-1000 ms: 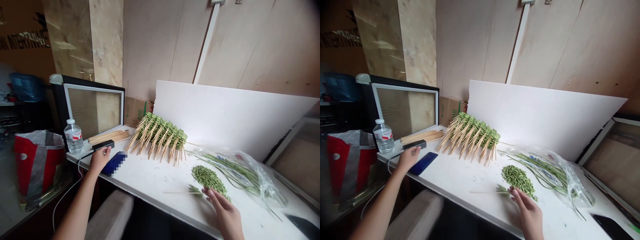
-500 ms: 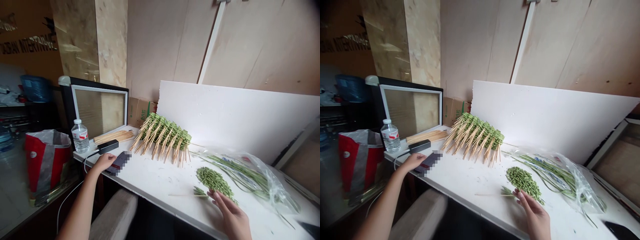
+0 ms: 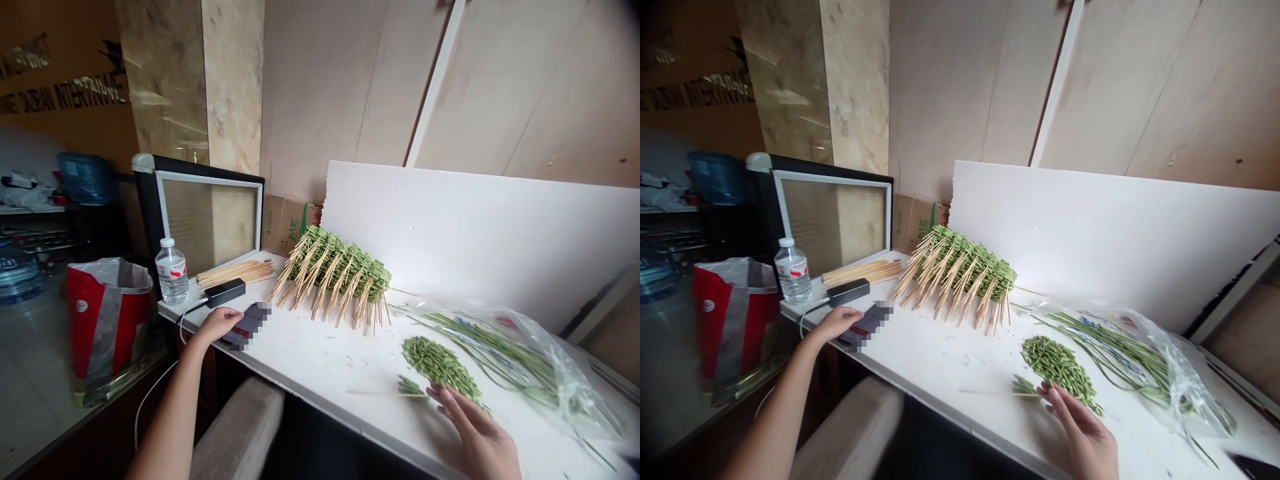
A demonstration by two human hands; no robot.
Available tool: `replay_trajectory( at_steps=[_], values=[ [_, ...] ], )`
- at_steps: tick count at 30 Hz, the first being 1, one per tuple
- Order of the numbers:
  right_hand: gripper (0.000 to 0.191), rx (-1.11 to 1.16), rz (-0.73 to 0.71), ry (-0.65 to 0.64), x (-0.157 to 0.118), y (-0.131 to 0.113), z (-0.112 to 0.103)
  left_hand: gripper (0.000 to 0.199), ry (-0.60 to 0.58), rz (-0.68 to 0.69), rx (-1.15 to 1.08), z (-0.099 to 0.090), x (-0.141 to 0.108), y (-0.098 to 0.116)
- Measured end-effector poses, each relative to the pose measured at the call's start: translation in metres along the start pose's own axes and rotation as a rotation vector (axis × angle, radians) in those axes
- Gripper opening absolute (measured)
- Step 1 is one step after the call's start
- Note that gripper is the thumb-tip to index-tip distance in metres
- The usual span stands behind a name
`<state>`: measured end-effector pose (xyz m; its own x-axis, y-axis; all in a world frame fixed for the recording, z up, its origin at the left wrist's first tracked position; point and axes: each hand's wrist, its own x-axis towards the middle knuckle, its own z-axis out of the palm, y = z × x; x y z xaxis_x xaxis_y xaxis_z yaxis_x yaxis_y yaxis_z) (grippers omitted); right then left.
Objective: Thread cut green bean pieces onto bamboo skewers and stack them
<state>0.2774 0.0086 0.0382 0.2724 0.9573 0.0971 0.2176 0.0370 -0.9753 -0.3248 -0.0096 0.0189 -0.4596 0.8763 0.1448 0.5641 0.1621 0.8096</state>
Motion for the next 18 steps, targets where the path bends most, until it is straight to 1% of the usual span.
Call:
replay_trajectory(
  at_steps=[4, 6, 9, 14, 18],
  values=[
    [0.058, -0.003, 0.011, 0.009, -0.001, -0.002, 0.002, 0.046, -0.02, 0.003, -0.008, -0.001, 0.001, -0.001],
    [0.058, -0.009, 0.012, 0.013, -0.002, -0.004, 0.002, 0.044, -0.02, -0.002, -0.006, -0.001, 0.002, -0.002],
    [0.057, -0.024, 0.009, 0.012, -0.005, -0.01, 0.002, 0.04, -0.004, -0.017, -0.004, -0.002, 0.004, -0.003],
    [0.06, -0.072, 0.024, 0.001, -0.011, -0.022, 0.002, 0.041, 0.027, -0.021, -0.003, -0.001, 0.006, -0.007],
    [0.062, -0.093, 0.051, -0.002, -0.013, -0.027, 0.002, 0.038, 0.035, -0.019, -0.008, 0.002, 0.007, -0.01]
  ],
)
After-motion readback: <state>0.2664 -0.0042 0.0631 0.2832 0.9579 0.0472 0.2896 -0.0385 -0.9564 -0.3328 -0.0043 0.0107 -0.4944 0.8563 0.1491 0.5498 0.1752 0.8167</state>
